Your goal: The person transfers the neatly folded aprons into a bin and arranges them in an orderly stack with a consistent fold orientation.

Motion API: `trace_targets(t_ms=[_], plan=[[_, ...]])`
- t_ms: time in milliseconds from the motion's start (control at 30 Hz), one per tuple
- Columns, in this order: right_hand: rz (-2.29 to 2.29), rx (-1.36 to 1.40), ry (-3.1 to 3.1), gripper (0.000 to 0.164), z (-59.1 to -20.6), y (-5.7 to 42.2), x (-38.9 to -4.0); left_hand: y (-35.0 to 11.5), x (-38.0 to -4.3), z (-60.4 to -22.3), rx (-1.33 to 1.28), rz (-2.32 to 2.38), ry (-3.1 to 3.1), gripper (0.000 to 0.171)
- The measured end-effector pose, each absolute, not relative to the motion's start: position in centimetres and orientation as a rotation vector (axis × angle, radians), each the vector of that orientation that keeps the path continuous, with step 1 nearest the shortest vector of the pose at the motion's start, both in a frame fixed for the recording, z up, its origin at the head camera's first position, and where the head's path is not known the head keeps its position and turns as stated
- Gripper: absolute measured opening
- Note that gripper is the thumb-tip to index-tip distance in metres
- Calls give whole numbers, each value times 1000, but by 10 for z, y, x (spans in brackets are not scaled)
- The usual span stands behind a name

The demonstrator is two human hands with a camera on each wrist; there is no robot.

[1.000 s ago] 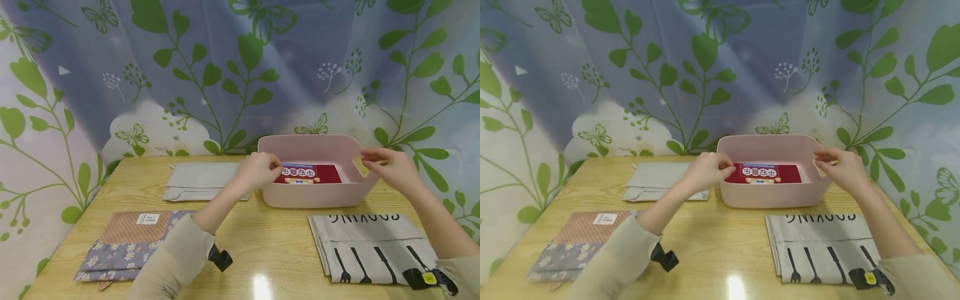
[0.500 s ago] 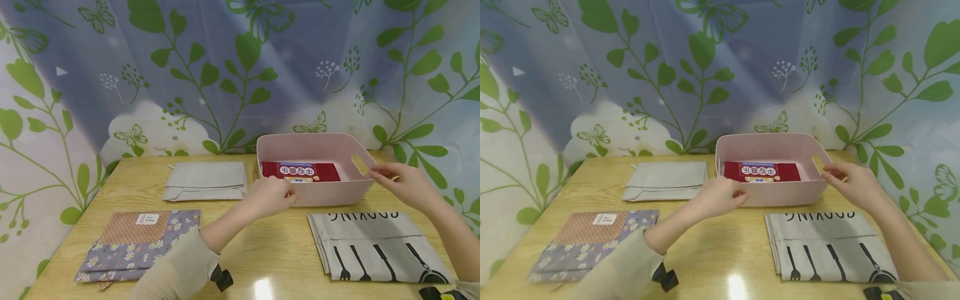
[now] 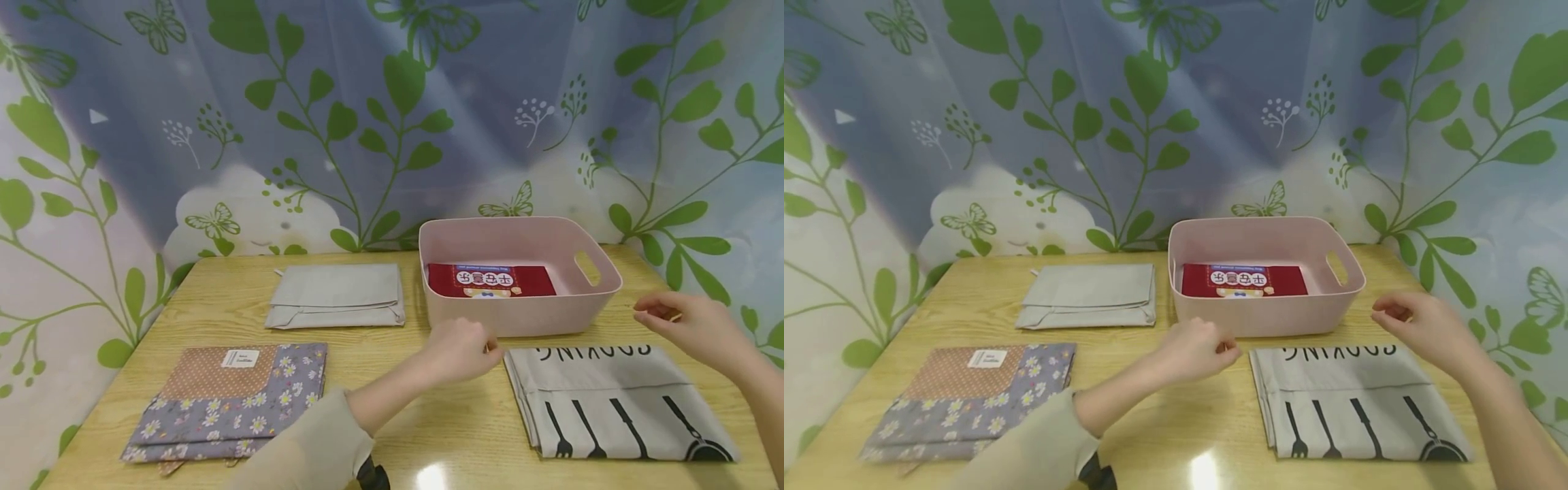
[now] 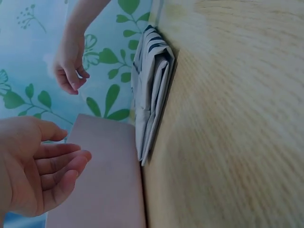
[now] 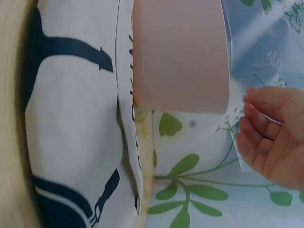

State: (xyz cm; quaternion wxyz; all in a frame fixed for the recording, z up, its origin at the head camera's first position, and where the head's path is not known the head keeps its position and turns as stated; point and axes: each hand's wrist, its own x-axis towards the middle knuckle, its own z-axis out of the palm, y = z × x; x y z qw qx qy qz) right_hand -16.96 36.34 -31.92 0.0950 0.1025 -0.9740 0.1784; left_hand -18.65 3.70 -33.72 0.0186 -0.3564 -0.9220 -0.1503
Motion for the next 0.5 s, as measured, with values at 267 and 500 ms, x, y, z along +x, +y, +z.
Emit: trace_targets(t_ms=[267,500], plan=[[491,245,-3073,31,-329,378,-164,55,-180,-352,-1059,-612,-2979,15],[523,218,-3127,38,-341,391,-162,67,-174,-363,-1014,-752,-3104,16]])
